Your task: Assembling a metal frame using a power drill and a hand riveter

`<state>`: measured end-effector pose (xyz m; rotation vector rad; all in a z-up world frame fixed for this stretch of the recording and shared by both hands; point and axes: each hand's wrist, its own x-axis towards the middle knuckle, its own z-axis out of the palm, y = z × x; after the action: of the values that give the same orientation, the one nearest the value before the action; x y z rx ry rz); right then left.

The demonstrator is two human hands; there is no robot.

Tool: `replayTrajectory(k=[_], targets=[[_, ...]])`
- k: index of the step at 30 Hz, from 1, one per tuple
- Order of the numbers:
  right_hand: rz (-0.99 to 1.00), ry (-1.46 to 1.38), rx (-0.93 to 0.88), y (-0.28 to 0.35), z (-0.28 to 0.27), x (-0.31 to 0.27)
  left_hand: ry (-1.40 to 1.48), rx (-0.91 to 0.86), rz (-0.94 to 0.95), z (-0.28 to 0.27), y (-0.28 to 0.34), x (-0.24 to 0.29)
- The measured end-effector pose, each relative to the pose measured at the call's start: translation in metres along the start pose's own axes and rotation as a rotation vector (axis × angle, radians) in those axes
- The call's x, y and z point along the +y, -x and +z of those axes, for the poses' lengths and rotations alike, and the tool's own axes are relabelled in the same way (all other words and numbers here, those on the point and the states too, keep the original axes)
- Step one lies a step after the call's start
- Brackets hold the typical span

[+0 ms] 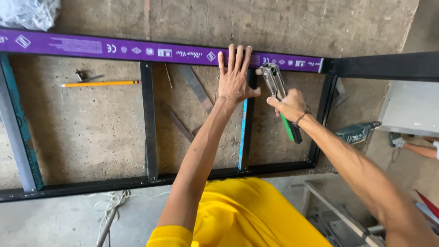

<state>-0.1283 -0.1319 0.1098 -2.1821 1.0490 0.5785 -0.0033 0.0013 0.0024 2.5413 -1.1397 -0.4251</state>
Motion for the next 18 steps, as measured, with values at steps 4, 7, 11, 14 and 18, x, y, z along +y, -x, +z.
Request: replayTrajectory(k=[4,7,11,14,18], targets=[[-0.033,-0.08,-0.076,0.001,0.012,0.031,0.048,-0.125,-0.042,-0.025,0.003,0.002],[-0.001,0.241,-0.041,0.01,-0.004,0.018,0.056,-0.134,-0.04,-0.025,0.005,0.008],[0.068,0.455,-0.279,-0.007,-0.026,0.014,0.065,-0.128,-0.051,-0.029,0.007,0.008],[0.258,0.135,-0.44,0.01,-0.056,-0.032,0.076,-0.126,-0.049,-0.027,0.004,0.007],[0.471,-0.349,-0.566,0.004,-0.058,-0.047,0.093,-0.134,-0.05,-0.024,0.004,0.004]])
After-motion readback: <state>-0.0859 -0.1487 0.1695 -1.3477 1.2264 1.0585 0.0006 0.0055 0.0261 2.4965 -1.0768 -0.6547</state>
